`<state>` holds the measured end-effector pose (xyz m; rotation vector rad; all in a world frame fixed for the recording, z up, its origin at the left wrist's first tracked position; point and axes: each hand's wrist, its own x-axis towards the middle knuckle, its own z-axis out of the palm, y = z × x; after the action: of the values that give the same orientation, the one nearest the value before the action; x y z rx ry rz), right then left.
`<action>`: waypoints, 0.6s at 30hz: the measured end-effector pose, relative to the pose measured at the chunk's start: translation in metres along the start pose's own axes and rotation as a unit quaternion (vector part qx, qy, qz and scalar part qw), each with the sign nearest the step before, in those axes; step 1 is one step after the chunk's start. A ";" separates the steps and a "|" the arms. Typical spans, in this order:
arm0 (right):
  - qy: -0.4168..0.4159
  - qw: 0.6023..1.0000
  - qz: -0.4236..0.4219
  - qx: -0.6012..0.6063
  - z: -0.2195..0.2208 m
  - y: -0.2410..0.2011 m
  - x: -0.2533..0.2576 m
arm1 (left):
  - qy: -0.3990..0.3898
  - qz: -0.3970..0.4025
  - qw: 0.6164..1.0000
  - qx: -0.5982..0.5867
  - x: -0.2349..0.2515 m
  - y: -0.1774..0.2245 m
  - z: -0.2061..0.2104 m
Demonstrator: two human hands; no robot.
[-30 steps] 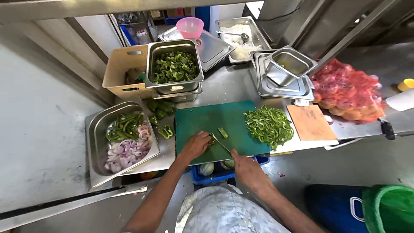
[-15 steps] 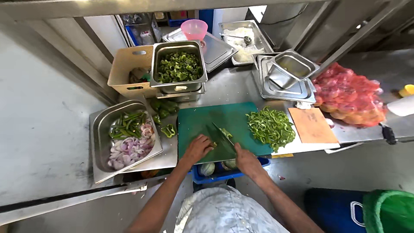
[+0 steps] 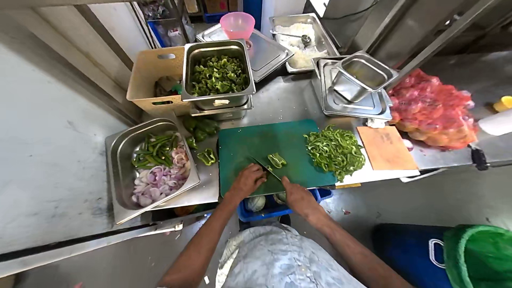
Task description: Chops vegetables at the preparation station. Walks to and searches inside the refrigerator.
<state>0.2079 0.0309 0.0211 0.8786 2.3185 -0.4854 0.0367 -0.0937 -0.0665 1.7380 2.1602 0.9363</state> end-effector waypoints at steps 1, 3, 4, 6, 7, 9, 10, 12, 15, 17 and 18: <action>-0.001 1.000 0.000 0.004 -0.004 0.000 -0.004 | 0.002 -0.011 1.000 -0.005 -0.004 0.001 -0.003; -0.001 1.000 -0.002 0.001 -0.016 -0.001 -0.015 | 0.009 -0.027 1.000 -0.012 -0.007 0.001 -0.008; -0.008 1.000 -0.006 -0.007 -0.018 -0.002 -0.021 | 0.011 -0.030 0.999 -0.011 -0.009 0.001 -0.008; -0.027 0.999 -0.012 -0.012 -0.011 -0.007 -0.024 | 0.011 -0.029 1.000 0.006 -0.012 0.000 -0.006; -0.031 0.999 -0.016 -0.004 -0.003 -0.008 -0.018 | 0.007 -0.028 0.999 0.015 -0.011 -0.001 -0.006; -0.028 0.999 -0.023 0.016 0.007 -0.007 -0.003 | -0.002 -0.039 0.999 0.021 -0.008 0.001 -0.010; -0.030 0.999 -0.029 0.022 0.003 -0.005 0.000 | 0.003 -0.054 0.998 0.015 -0.007 0.003 -0.012; -0.029 0.998 -0.039 0.043 -0.010 0.001 -0.003 | 0.020 -0.109 0.994 -0.021 -0.008 0.008 -0.017; 0.033 0.992 -0.052 0.112 -0.023 0.020 -0.013 | 0.092 -0.189 0.974 -0.083 0.001 0.018 -0.013; 0.064 0.985 -0.047 0.156 -0.022 0.037 -0.016 | 0.086 -0.219 0.971 -0.035 0.014 0.030 -0.002; 0.073 0.982 -0.039 0.171 -0.019 0.044 -0.015 | 0.060 -0.231 0.971 0.013 0.021 0.035 0.006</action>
<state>0.2398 0.0654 0.0402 1.0140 2.4515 -0.8993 0.0623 -0.0686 -0.0457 1.1237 2.5037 0.9025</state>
